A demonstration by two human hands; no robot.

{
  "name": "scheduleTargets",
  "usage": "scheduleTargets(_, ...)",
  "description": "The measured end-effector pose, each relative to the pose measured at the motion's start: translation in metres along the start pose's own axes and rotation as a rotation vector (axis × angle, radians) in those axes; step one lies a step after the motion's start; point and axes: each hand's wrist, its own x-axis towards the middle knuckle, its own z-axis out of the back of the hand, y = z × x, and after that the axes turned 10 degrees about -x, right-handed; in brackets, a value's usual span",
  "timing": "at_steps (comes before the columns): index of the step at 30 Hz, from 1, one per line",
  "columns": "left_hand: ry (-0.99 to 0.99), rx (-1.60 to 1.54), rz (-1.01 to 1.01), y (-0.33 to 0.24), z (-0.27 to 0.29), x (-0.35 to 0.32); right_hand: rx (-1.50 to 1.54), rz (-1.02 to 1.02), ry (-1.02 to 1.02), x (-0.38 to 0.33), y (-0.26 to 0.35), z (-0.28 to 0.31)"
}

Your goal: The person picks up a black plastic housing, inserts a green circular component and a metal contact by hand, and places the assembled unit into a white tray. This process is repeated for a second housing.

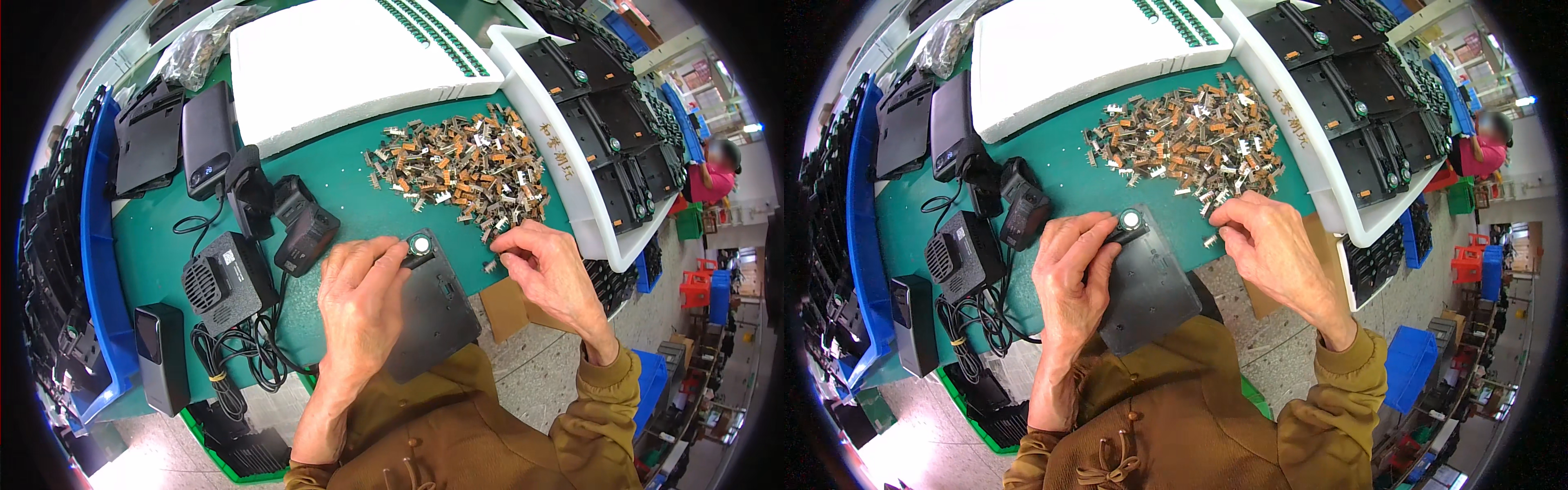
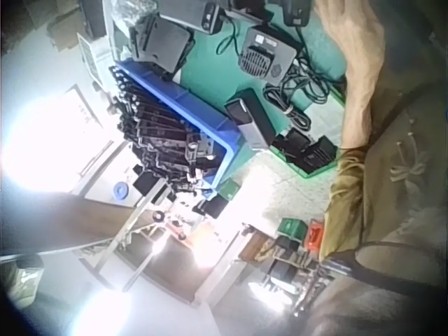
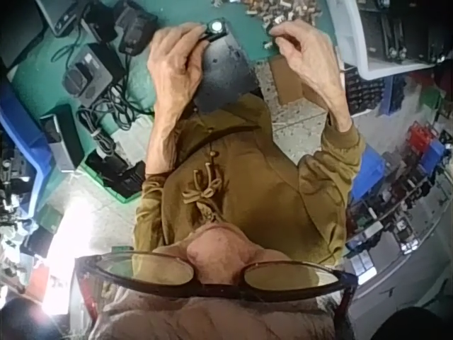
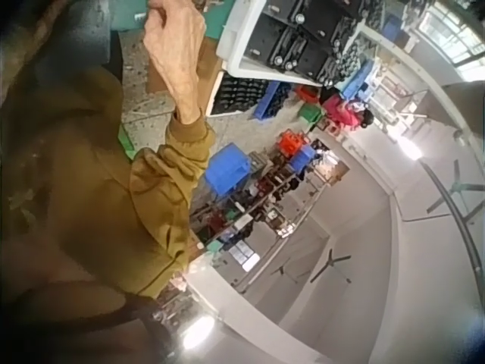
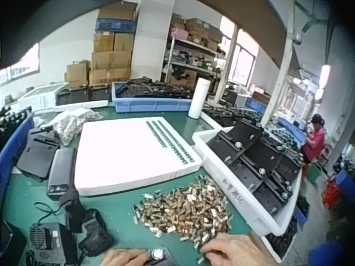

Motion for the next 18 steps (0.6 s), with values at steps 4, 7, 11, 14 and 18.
scheduleTargets(4, -0.001, -0.008, 0.001, 0.000, 0.000, -0.001, 0.065, -0.009, -0.057, -0.009, 0.001, -0.008)
scheduleTargets(7, 0.004, 0.013, 0.006, 0.000, 0.001, -0.001, 0.057, 0.030, -0.080, -0.014, -0.004, -0.012)
scheduleTargets(11, -0.001, -0.006, -0.002, 0.001, -0.001, 0.000, -0.030, 0.134, -0.210, -0.016, -0.011, -0.018)
scheduleTargets(14, 0.006, 0.005, -0.002, -0.001, 0.000, 0.001, 0.057, 0.089, -0.223, -0.016, -0.009, -0.014)
scheduleTargets(18, 0.010, 0.016, 0.027, -0.004, 0.002, 0.002, 0.390, 0.002, -0.163, -0.013, -0.011, -0.009)
